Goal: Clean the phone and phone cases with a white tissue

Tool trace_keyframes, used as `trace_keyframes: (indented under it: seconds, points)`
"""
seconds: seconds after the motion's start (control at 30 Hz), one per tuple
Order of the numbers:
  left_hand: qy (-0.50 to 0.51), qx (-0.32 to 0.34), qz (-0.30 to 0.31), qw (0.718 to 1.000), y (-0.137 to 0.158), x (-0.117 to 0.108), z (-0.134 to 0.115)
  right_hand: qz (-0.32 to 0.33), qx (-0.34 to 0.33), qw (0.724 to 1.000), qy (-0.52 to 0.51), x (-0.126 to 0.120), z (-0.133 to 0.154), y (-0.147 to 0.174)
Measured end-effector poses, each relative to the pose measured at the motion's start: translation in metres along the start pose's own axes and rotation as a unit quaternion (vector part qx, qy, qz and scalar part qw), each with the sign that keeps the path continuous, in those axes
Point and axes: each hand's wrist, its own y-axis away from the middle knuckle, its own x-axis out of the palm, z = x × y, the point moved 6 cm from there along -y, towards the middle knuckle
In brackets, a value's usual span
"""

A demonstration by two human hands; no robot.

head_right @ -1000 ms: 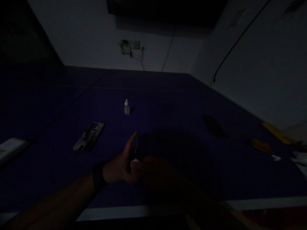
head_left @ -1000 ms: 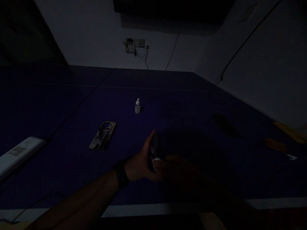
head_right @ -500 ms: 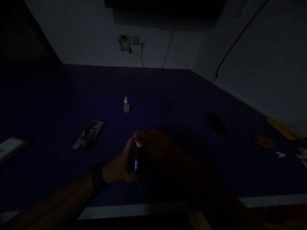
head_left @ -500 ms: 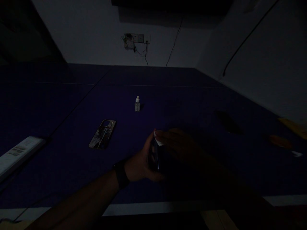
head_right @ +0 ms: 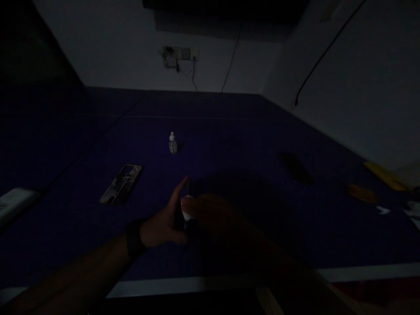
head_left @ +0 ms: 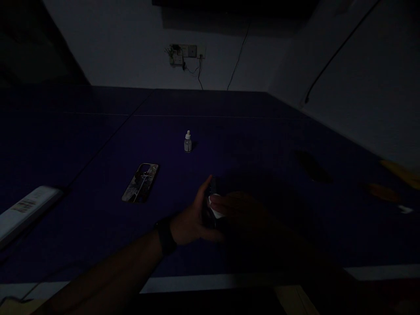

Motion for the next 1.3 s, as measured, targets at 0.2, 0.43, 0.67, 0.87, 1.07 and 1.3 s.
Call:
trace_keyframes:
  seconds: [0.2,0.43,0.67,0.87,1.07,1.3]
  points:
    - [0.012,-0.064,-0.069,0.995,-0.002,-0.006,0.001,-0.001,-0.012,0.999,-0.052,0.007,0.021,0.016]
    - [-0.003,-0.078,-0.123,0.989,-0.003,-0.007,-0.004,0.013,-0.015,0.991,-0.132,0.018,0.043,0.038]
    - [0.001,-0.086,-0.122,0.989,-0.003,-0.005,-0.004,0.026,0.007,0.998,-0.065,0.014,0.025,0.025]
    - [0.018,-0.085,-0.130,0.988,-0.004,-0.009,0.000,0.014,-0.007,0.996,-0.087,0.014,0.027,0.020]
    - [0.027,-0.093,-0.125,0.987,-0.004,-0.006,0.003,0.048,0.036,0.988,-0.144,0.025,0.048,0.043]
    - [0.025,-0.098,-0.127,0.987,-0.004,-0.008,0.002,-0.005,0.001,0.999,-0.034,0.011,0.032,0.012]
